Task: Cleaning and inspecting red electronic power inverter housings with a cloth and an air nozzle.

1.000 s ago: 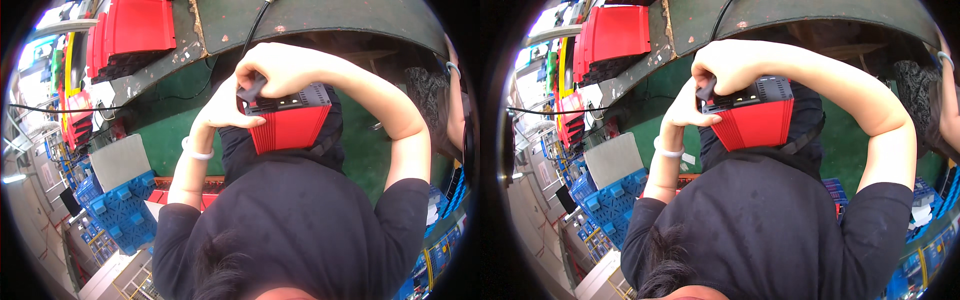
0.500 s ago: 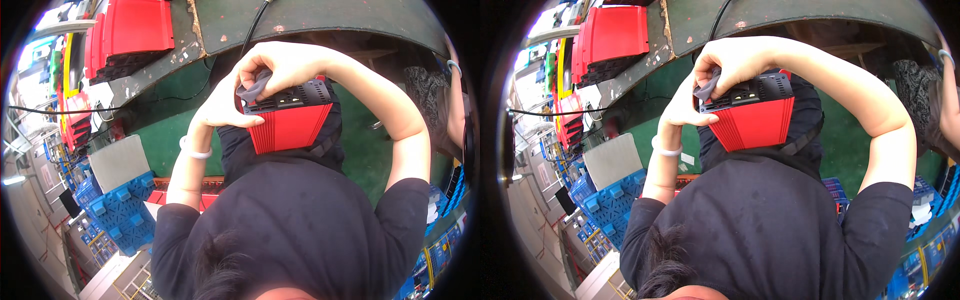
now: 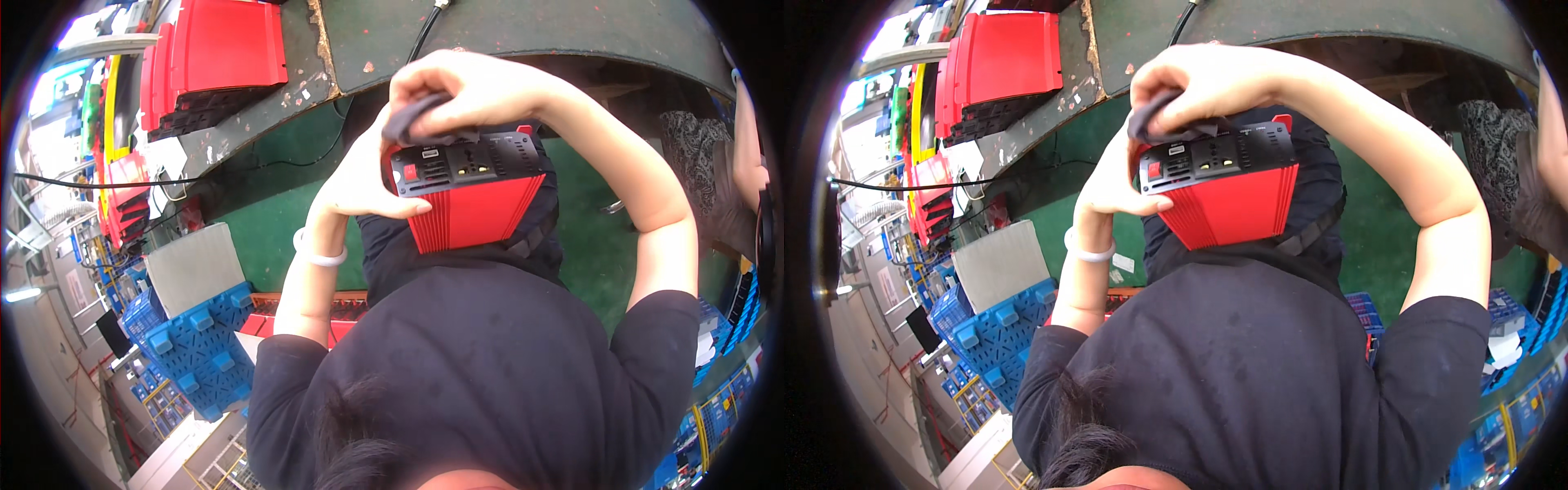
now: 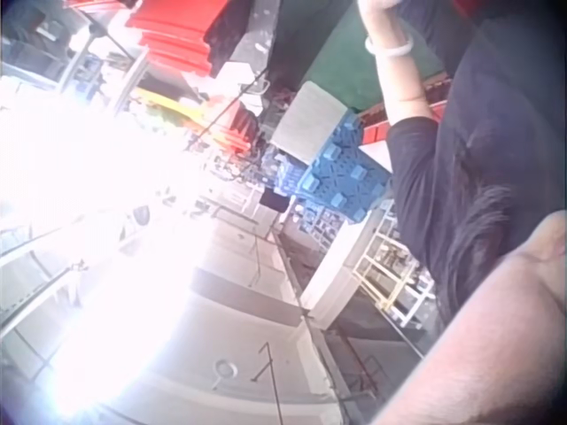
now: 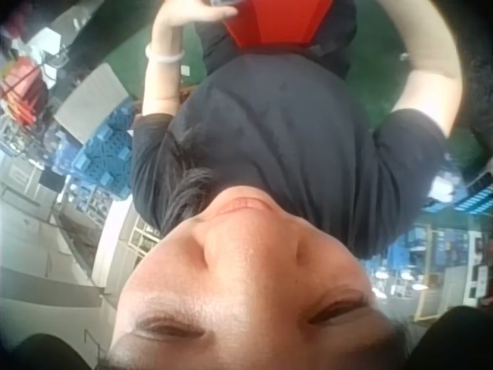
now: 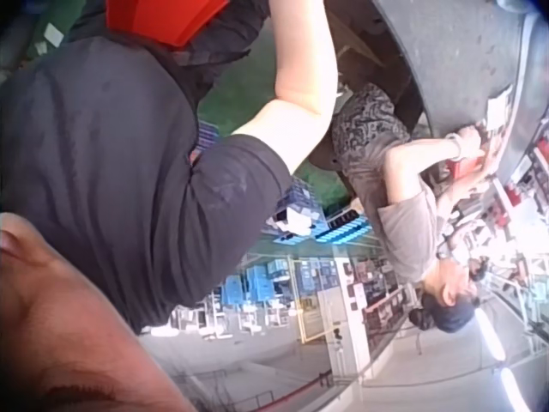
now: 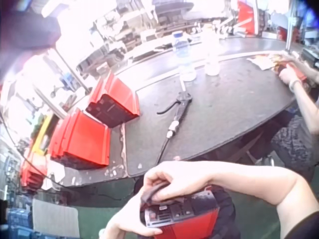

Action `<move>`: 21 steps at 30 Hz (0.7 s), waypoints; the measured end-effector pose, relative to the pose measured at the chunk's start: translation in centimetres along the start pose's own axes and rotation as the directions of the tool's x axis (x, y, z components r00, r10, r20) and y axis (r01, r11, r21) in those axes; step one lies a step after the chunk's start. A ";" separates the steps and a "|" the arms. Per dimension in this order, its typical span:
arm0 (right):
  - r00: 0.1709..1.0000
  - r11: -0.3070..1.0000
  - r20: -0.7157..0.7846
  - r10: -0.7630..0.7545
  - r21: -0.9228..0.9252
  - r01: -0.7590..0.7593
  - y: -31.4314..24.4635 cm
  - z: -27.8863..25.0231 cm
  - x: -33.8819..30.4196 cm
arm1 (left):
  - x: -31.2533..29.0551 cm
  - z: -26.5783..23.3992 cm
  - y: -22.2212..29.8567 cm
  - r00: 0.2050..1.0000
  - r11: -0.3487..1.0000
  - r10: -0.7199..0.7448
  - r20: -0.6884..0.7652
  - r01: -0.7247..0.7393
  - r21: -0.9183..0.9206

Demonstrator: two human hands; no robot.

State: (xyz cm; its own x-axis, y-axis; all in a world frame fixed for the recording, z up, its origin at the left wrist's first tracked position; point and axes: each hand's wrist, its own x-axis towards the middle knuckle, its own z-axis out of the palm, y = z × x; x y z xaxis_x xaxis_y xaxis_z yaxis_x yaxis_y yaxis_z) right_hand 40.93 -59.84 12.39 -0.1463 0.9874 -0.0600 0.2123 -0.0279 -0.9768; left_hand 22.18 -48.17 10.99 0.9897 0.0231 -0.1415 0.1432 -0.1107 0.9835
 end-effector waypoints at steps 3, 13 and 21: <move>0.950 0.973 -0.311 0.012 0.224 0.061 0.1 -1.4 -1.9 | -0.9 0.5 0.2 1.000 0.995 0.008 0.021 -0.006 -0.098; 0.715 0.827 -0.613 0.337 0.556 0.087 -0.8 -4.3 -7.5 | -0.5 1.2 1.8 0.996 0.986 0.013 0.084 0.001 -0.168; 0.977 0.786 -0.086 -0.197 -0.610 0.105 -2.8 1.0 -7.3 | 0.0 1.4 2.3 0.998 0.999 -0.036 0.044 0.036 -0.006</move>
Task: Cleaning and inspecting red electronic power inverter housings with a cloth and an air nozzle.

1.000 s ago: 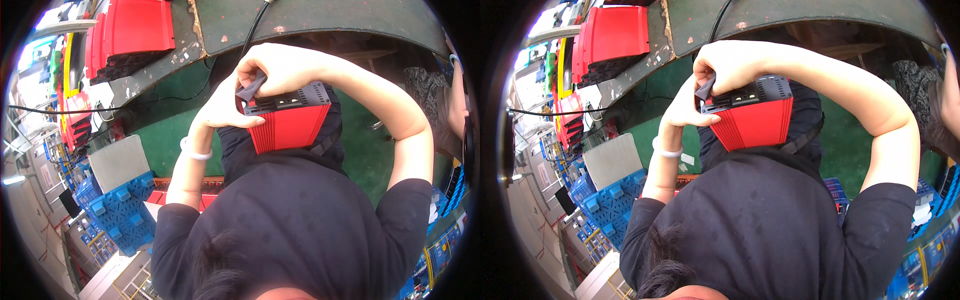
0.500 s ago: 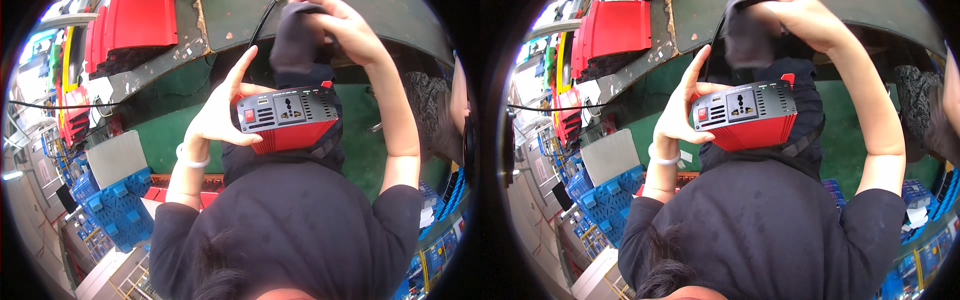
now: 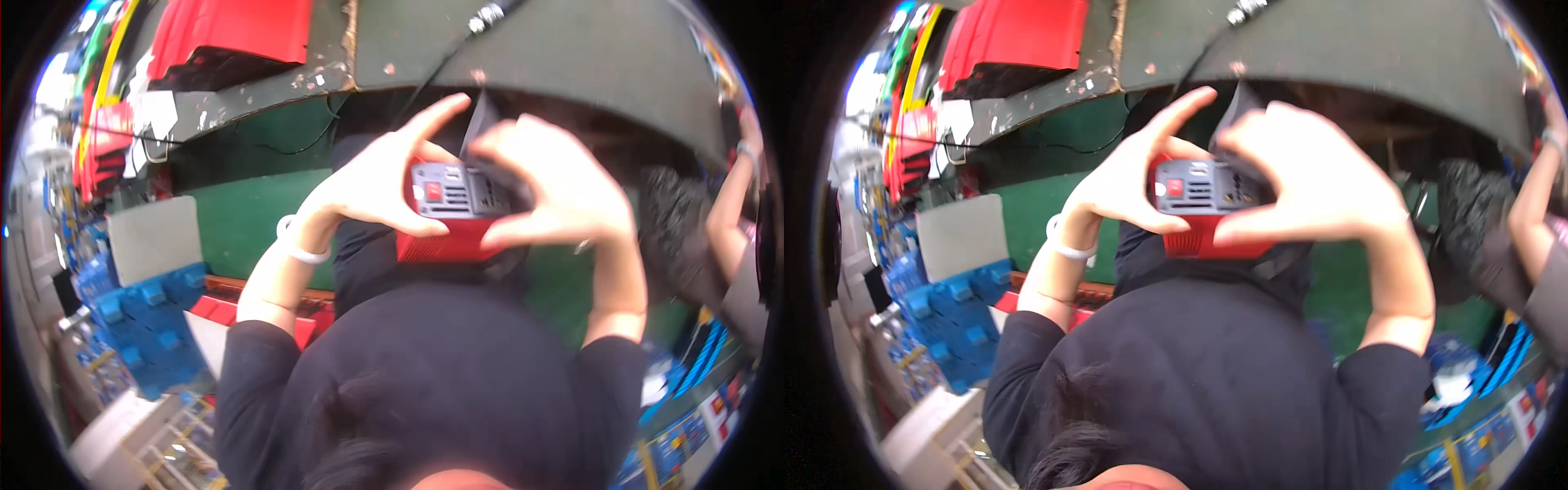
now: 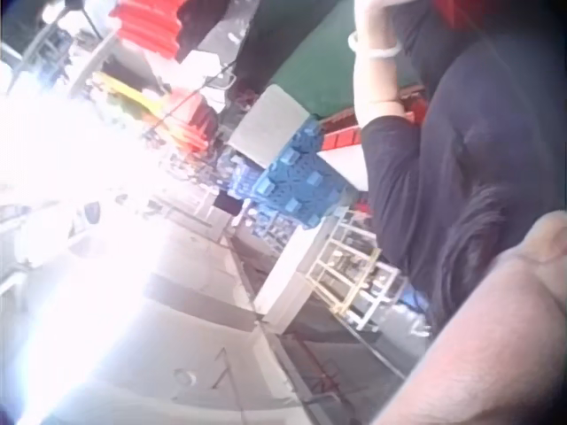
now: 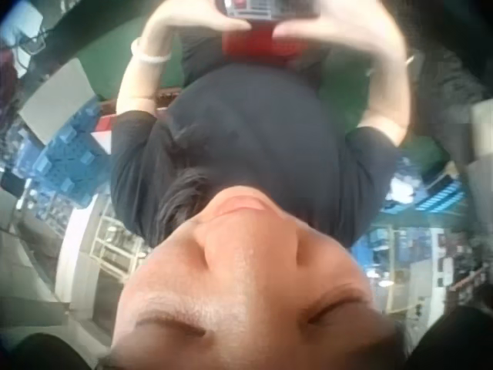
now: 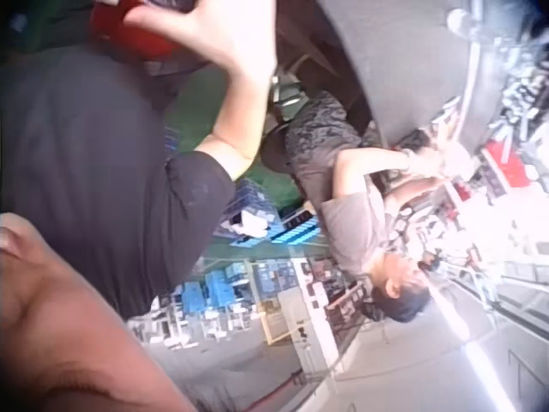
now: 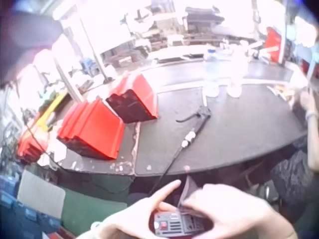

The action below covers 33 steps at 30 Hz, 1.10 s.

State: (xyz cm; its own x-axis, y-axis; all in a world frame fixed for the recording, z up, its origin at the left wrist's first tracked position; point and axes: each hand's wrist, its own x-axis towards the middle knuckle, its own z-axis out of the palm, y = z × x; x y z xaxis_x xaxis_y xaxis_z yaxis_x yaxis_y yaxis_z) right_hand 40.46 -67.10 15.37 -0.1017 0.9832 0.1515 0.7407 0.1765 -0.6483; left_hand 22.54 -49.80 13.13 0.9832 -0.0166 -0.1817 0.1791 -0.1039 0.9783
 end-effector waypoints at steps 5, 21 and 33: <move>0.943 0.948 0.098 0.318 -0.050 -0.315 1.6 2.6 -1.3 | 3.5 0.3 -0.5 0.998 0.980 -0.067 0.008 0.064 0.190; 0.710 0.012 -0.321 0.627 0.915 0.403 11.6 13.6 -20.0 | 0.0 5.4 -7.6 0.997 0.924 -0.010 0.081 0.040 -0.381; 0.615 -0.021 -0.222 0.757 0.932 0.362 7.8 14.9 -12.6 | -0.4 5.5 -3.3 0.997 0.879 0.044 0.070 -0.005 -0.477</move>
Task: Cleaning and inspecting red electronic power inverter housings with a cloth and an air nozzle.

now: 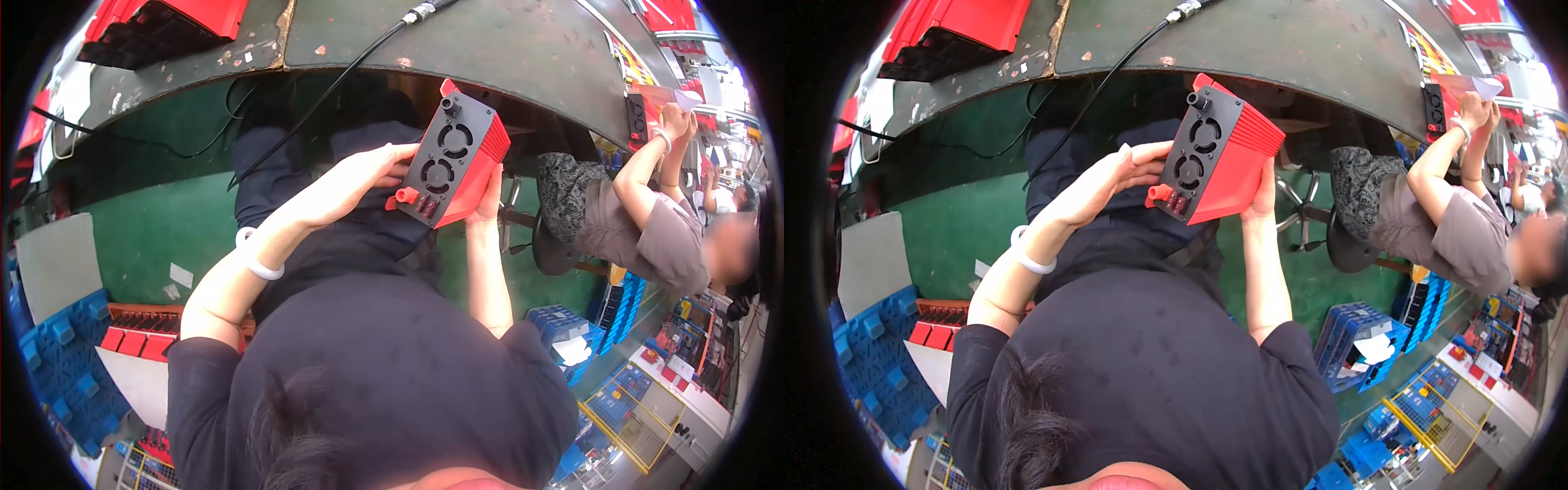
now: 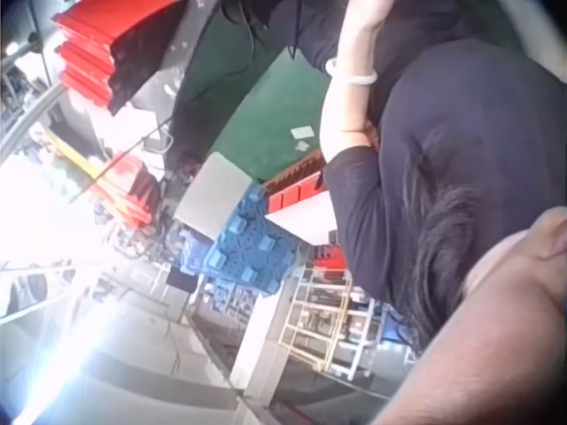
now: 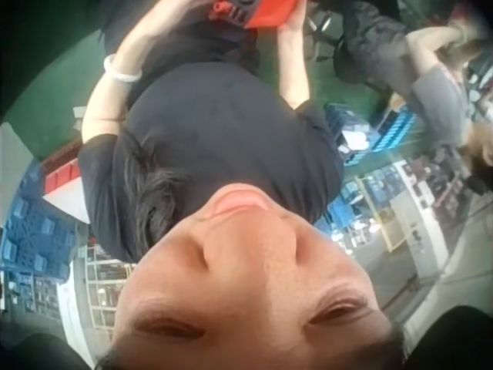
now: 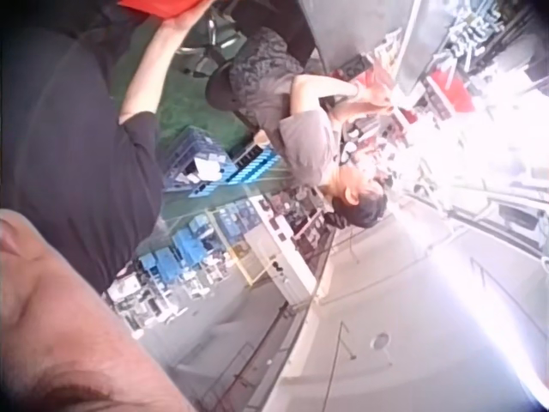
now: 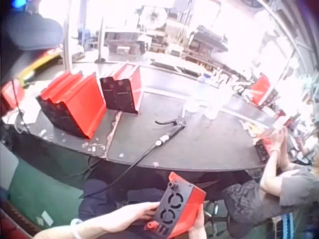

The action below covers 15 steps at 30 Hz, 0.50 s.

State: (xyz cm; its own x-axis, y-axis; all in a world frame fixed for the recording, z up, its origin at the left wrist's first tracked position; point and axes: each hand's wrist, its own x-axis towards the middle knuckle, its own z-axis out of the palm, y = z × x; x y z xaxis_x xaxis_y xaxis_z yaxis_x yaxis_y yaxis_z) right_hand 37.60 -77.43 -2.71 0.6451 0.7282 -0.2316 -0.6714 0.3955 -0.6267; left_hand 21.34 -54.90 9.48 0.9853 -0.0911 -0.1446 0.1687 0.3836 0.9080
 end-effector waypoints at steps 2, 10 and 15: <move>1.000 1.000 -0.008 0.005 -0.015 -0.005 -0.3 0.8 0.2 | 0.0 0.0 0.0 0.999 0.999 0.036 -0.020 -0.036 0.014; 0.969 0.979 -0.243 -0.035 -0.201 -0.015 -3.5 2.7 -0.7 | 2.3 3.0 4.0 0.964 0.941 -0.003 -0.267 0.093 0.325; 0.991 0.976 -0.069 -0.116 0.180 0.126 -7.6 4.1 -0.7 | 5.2 2.8 5.5 0.950 0.997 0.058 -0.307 -0.043 0.058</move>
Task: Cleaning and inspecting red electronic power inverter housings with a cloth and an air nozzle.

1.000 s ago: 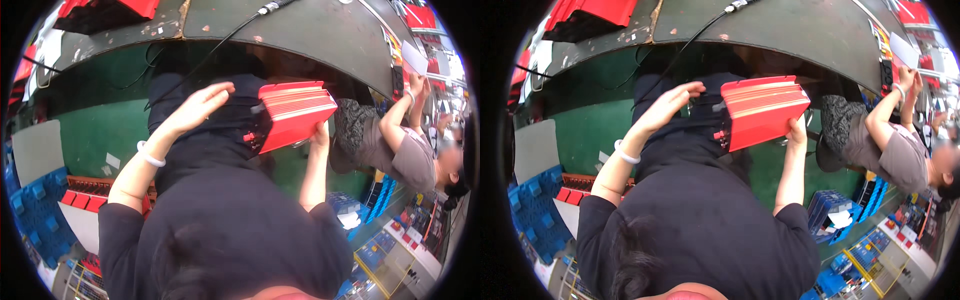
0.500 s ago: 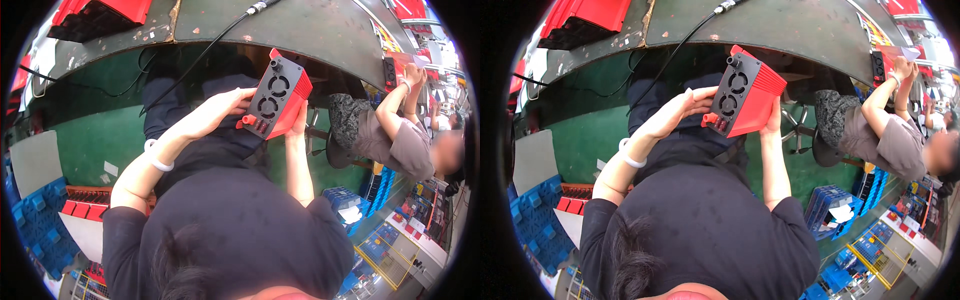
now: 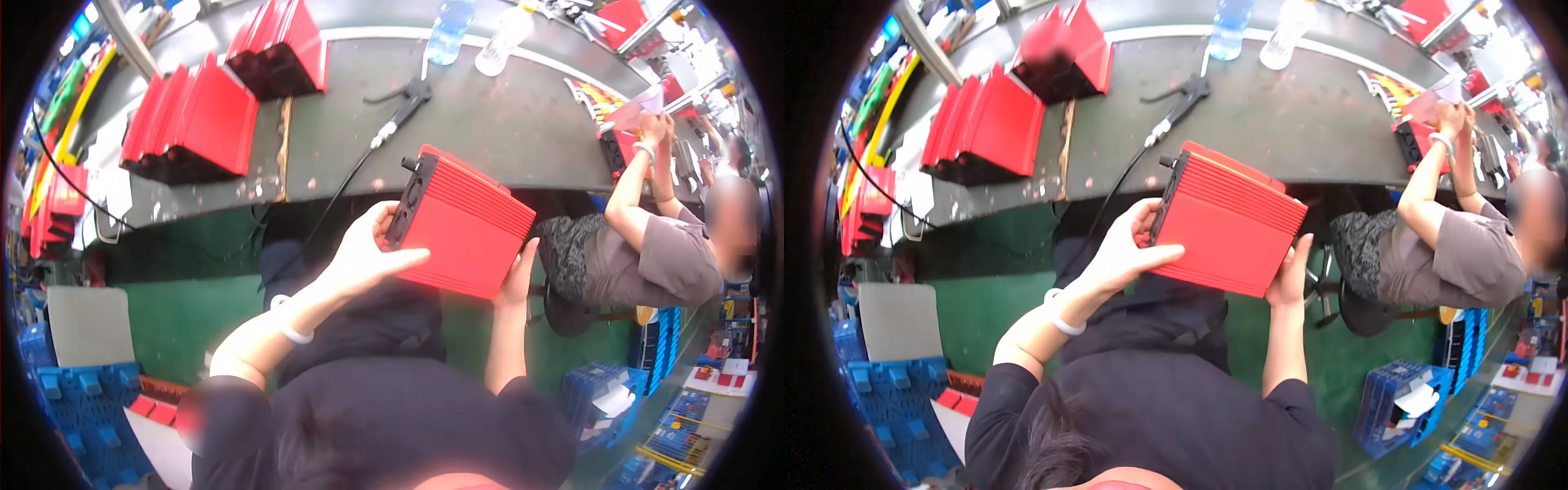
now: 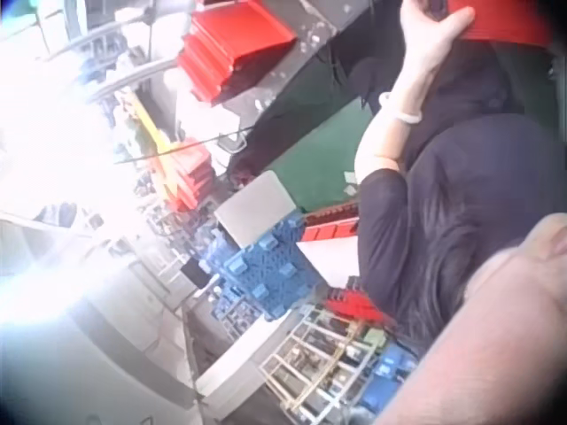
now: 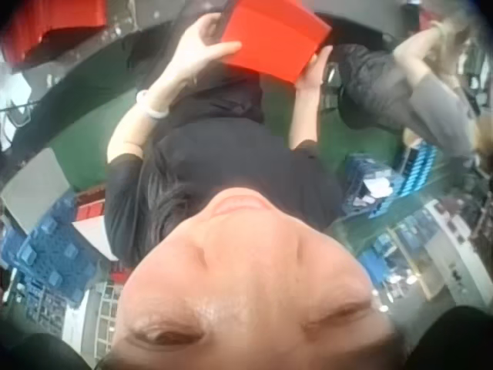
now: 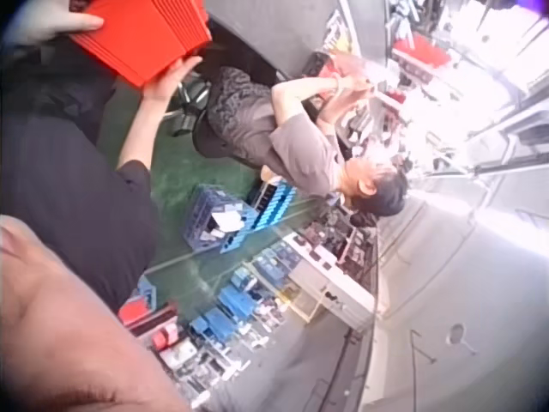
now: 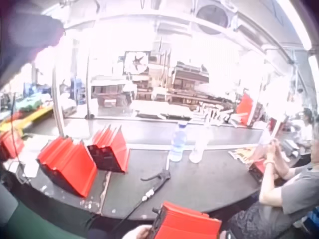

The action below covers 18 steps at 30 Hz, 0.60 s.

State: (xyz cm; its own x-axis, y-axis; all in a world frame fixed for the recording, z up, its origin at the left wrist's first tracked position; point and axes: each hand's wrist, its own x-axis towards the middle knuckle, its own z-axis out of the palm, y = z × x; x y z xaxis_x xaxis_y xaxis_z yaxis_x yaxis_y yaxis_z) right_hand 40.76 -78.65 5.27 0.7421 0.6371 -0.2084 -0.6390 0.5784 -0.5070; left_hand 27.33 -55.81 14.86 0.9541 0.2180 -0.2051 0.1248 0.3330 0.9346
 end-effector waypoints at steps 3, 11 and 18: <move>0.886 0.976 -0.421 -0.196 -0.167 0.136 -0.3 5.5 0.8 | 3.9 -0.2 0.3 0.999 0.987 -0.038 -0.018 0.034 -0.155; 0.867 0.992 -0.498 -0.018 -0.117 -0.047 2.7 -3.1 -0.9 | 20.2 6.0 1.0 0.978 0.999 0.031 -0.208 -0.023 0.042; 0.982 0.864 -0.180 -0.064 -0.502 -0.036 3.5 1.8 1.4 | 30.6 7.3 -2.0 0.916 0.663 0.369 -0.160 -0.139 0.735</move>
State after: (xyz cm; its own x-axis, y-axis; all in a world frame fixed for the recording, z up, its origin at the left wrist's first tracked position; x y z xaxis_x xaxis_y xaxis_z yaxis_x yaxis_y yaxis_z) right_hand 39.18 -74.75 4.70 0.8058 0.4965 -0.3228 -0.4769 0.2209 -0.8507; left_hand 58.23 -56.56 8.84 0.8761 0.4692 0.1105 0.1505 -0.4840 0.8620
